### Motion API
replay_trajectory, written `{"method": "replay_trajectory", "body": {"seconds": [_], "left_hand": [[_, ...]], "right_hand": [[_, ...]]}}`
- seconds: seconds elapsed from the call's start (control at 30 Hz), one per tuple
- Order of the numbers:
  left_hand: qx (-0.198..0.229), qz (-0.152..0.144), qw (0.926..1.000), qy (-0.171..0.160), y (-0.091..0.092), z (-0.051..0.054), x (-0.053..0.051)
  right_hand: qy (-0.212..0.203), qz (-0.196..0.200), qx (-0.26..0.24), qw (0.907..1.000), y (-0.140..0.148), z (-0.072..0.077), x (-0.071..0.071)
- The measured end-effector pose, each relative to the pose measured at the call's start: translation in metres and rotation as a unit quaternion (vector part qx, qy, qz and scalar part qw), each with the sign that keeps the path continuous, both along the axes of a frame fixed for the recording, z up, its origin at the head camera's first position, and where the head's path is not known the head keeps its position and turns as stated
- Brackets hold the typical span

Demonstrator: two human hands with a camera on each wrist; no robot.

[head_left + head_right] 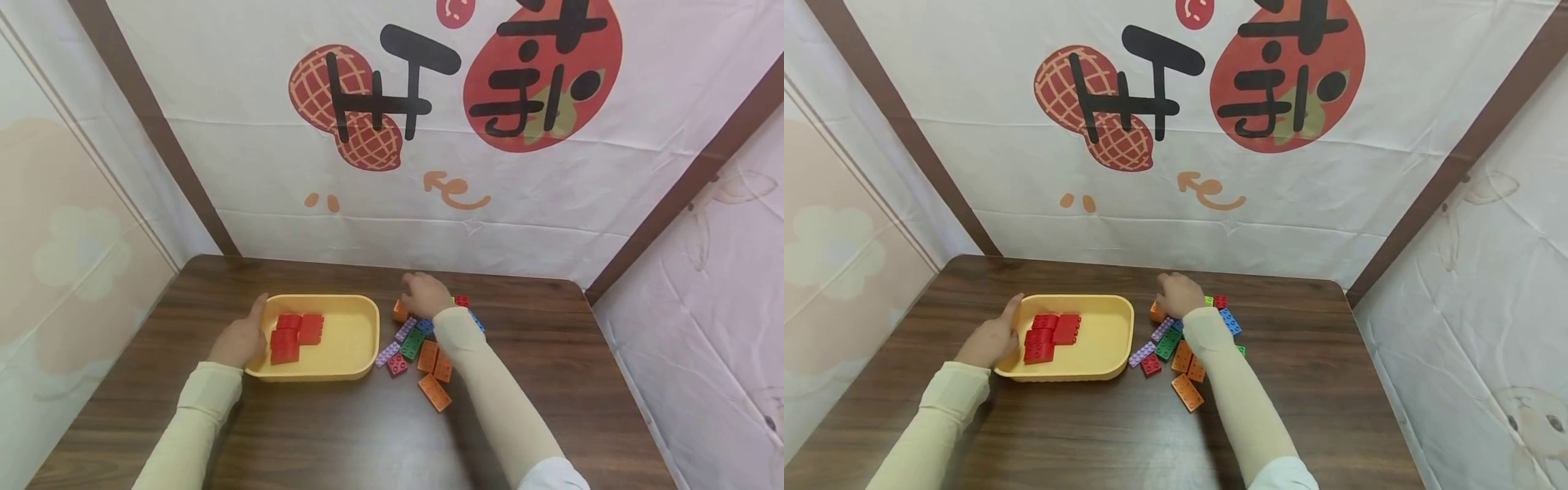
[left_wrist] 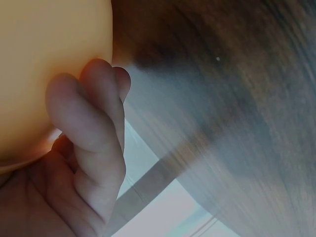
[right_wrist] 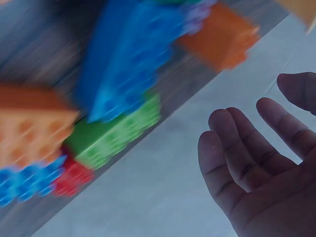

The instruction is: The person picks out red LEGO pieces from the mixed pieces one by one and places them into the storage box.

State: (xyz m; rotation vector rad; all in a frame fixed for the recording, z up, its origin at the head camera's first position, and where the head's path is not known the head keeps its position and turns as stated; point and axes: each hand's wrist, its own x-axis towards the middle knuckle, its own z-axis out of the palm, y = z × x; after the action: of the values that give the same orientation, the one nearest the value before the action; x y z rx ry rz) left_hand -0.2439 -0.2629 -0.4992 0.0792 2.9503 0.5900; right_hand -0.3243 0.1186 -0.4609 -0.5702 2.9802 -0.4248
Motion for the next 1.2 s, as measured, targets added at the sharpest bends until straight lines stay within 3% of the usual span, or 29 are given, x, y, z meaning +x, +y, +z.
{"method": "replay_trajectory", "body": {"seconds": [0.33, 0.47, 0.7, 0.97, 1.2], "left_hand": [[0.004, 0.0, 1.0, 0.003, -0.004, 0.001, 0.0], [-0.001, -0.004, 0.9999, 0.011, -0.005, -0.001, -0.001], [-0.003, -0.004, 1.0, -0.008, -0.001, -0.001, -0.004], [0.005, -0.008, 1.0, 0.003, -0.004, -0.004, 0.002], [0.012, -0.005, 0.9999, -0.003, -0.001, -0.002, -0.001]], "right_hand": [[-0.033, -0.077, 0.013, 0.9964, 0.064, -0.017, -0.008], [-0.048, -0.093, 0.026, 0.9942, 0.083, -0.02, -0.006], [-0.068, -0.109, 0.012, 0.9917, 0.111, -0.031, -0.008], [-0.074, -0.144, -0.036, 0.9861, 0.126, -0.042, -0.008], [-0.064, -0.158, -0.04, 0.9846, 0.129, -0.036, 0.0]]}}
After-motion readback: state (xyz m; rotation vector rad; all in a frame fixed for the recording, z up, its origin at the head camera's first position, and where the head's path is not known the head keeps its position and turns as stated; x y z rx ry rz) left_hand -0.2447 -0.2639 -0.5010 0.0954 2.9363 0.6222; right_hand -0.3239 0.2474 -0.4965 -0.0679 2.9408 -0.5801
